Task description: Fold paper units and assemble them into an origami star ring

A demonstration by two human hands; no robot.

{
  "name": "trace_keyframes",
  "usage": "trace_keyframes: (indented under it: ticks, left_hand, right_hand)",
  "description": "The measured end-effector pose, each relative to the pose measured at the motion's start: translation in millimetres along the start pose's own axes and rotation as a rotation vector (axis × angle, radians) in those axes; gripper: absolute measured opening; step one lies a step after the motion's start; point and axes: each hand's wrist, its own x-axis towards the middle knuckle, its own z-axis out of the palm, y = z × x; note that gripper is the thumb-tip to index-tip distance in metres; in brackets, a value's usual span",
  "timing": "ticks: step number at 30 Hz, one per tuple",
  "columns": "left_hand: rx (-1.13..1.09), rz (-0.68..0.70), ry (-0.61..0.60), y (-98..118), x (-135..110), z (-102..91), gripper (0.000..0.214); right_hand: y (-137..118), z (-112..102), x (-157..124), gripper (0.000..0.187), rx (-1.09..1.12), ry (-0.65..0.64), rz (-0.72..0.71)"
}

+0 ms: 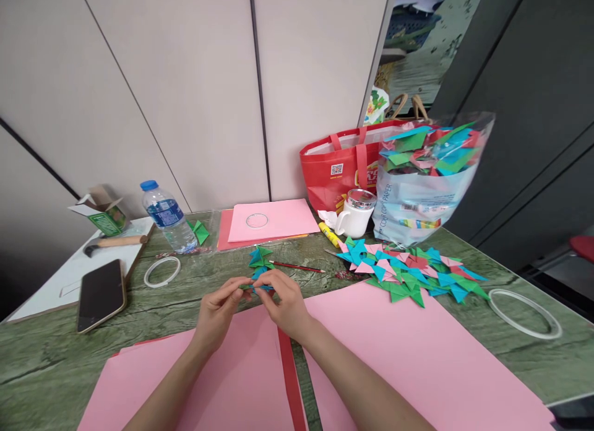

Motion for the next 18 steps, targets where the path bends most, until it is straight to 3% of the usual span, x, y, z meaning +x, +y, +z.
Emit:
trace_keyframes:
  ticks: [4,9,14,18]
  left_hand:
    - [0.017,-0.008,0.0,1.0,0.6,-0.4,0.02]
    - [-0.025,-0.055,-0.024,4.2,1.0,2.2,0.025]
    - [0.046,-0.071,-0.012,2.5,3.2,0.9,0.025]
    - [0.021,-0.138,0.045,1.9,4.0,-1.4,0.034]
  right_hand:
    - [0.7,0.3,-0.1,0.009,0.035,-0.026,0.064]
    - [-0.1,2.5,-1.8,0.008,0.172,-0.037,0.279]
    - [6.6,5.8,-3.1,0.023,0.331,-0.084,0.554]
    - [14.2,6.5,-1.0,0.032,0.493,-0.064,0.652]
